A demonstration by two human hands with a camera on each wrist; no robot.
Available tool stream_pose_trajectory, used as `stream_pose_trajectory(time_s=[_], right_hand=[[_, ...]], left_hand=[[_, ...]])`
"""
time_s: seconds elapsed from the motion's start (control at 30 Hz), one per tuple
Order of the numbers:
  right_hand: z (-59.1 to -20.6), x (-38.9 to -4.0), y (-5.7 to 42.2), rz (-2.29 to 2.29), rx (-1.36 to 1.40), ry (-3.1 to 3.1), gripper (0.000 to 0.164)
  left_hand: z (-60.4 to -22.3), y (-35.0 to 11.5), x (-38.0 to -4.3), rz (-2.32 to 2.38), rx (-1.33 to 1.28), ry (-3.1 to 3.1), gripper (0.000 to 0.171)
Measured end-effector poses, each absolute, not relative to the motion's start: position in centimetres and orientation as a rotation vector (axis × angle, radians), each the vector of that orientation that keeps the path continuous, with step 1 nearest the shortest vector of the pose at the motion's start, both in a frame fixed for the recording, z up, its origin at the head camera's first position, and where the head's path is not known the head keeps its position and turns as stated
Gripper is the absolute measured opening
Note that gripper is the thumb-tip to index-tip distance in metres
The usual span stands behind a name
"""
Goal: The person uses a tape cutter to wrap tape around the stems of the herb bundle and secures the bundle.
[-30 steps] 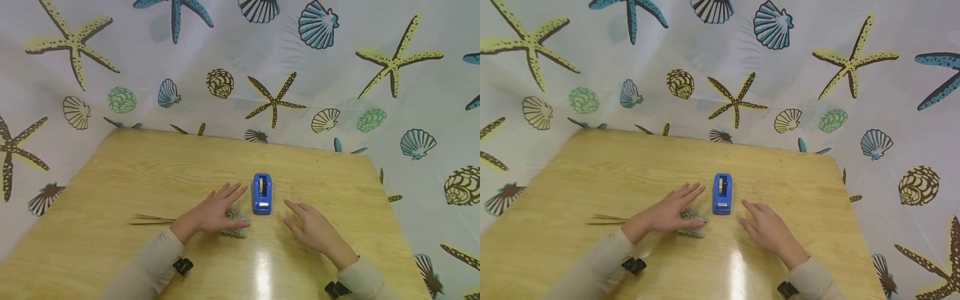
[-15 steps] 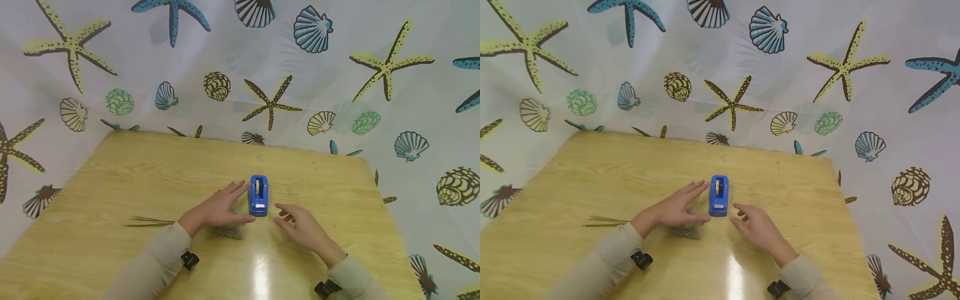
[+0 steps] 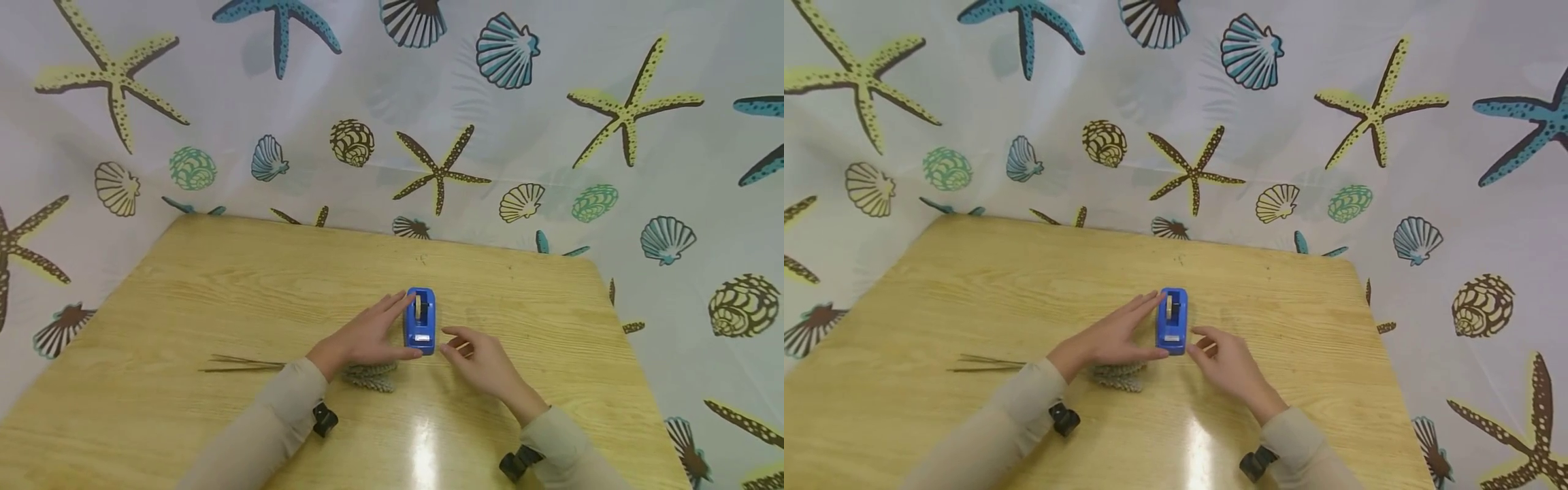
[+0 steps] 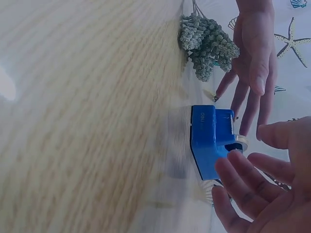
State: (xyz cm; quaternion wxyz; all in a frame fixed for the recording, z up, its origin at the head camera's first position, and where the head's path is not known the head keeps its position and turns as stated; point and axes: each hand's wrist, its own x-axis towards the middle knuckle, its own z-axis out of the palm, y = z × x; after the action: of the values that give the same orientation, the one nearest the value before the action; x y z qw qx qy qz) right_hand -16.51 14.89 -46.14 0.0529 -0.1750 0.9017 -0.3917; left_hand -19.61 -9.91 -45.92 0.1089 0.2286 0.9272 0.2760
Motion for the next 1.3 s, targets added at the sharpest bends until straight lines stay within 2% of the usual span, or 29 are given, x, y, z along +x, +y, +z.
stream_pose_trajectory(time_s=[0.57,1.13,1.3], right_hand=[[-46.8,-18.4,12.9,-1.413,-0.344,2.463,0.037],[-48.2,-18.8,11.2,-1.448,-0.204,2.473,0.025],[-48.4,-19.3,10.6,-1.547,-0.034,2.368,0.028]], left_hand=[[-46.6,-10.2,-21.0,0.942,0.641,2.664,0.117],[-47.5,-9.4,-21.3,0.916,0.657,2.681,0.115],[-47.3,-9.3,-21.3,0.867,0.675,2.726,0.11]])
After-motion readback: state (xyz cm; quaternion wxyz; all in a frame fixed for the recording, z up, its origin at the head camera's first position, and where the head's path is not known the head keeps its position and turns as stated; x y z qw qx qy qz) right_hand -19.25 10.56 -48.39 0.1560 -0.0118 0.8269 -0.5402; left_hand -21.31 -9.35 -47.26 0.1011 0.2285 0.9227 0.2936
